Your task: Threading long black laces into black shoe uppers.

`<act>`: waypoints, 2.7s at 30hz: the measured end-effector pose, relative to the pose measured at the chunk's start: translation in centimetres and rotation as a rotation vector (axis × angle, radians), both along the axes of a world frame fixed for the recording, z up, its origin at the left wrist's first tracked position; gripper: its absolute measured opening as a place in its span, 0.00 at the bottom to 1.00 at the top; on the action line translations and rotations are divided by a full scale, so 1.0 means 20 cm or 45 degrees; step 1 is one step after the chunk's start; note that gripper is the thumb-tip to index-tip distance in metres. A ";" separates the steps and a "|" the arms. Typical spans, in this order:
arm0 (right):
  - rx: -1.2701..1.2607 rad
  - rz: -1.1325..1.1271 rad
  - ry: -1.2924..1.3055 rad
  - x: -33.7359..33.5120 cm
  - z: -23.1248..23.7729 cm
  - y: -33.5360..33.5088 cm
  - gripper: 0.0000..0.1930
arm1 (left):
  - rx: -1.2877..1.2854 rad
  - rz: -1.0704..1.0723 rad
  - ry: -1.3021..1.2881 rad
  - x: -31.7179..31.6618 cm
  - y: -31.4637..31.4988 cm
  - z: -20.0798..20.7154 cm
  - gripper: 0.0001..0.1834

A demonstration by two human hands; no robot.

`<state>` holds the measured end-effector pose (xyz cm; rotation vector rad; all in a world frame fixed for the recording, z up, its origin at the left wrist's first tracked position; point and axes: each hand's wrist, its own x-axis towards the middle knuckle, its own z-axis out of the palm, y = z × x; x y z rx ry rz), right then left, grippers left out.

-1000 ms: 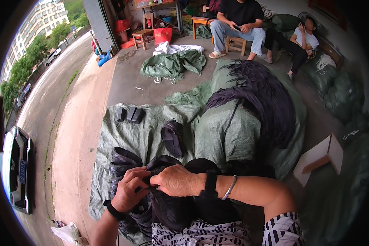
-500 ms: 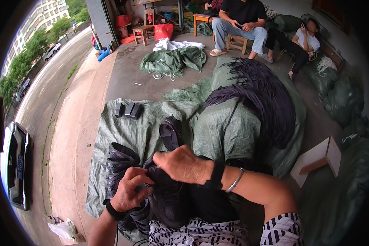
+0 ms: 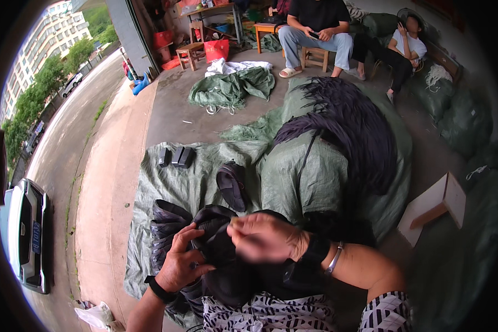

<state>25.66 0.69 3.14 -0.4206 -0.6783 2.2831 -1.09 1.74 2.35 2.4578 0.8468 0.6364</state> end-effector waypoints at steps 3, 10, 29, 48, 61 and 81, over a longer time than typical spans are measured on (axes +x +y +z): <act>0.013 -0.317 0.355 0.18 0.01 0.18 0.08 | -0.005 0.019 0.018 -0.03 -0.01 0.00 0.15; 0.007 -0.901 0.487 0.82 0.40 0.18 0.09 | 0.053 0.048 0.016 0.02 -0.04 -0.01 0.14; 0.597 0.163 0.242 -0.42 0.85 -0.37 0.11 | -0.709 0.013 -0.848 0.00 -0.07 0.01 0.18; 0.818 0.183 -0.186 -0.17 0.83 -0.21 0.10 | -0.906 -0.120 -0.862 -0.11 -0.26 0.13 0.14; 0.143 -1.052 0.179 0.76 0.04 -0.05 0.16 | -1.208 0.509 -1.987 -0.28 0.05 -0.12 0.07; 1.046 -0.531 -1.343 0.04 -0.19 0.06 0.04 | -1.012 0.488 -0.857 0.05 -0.06 -0.07 0.12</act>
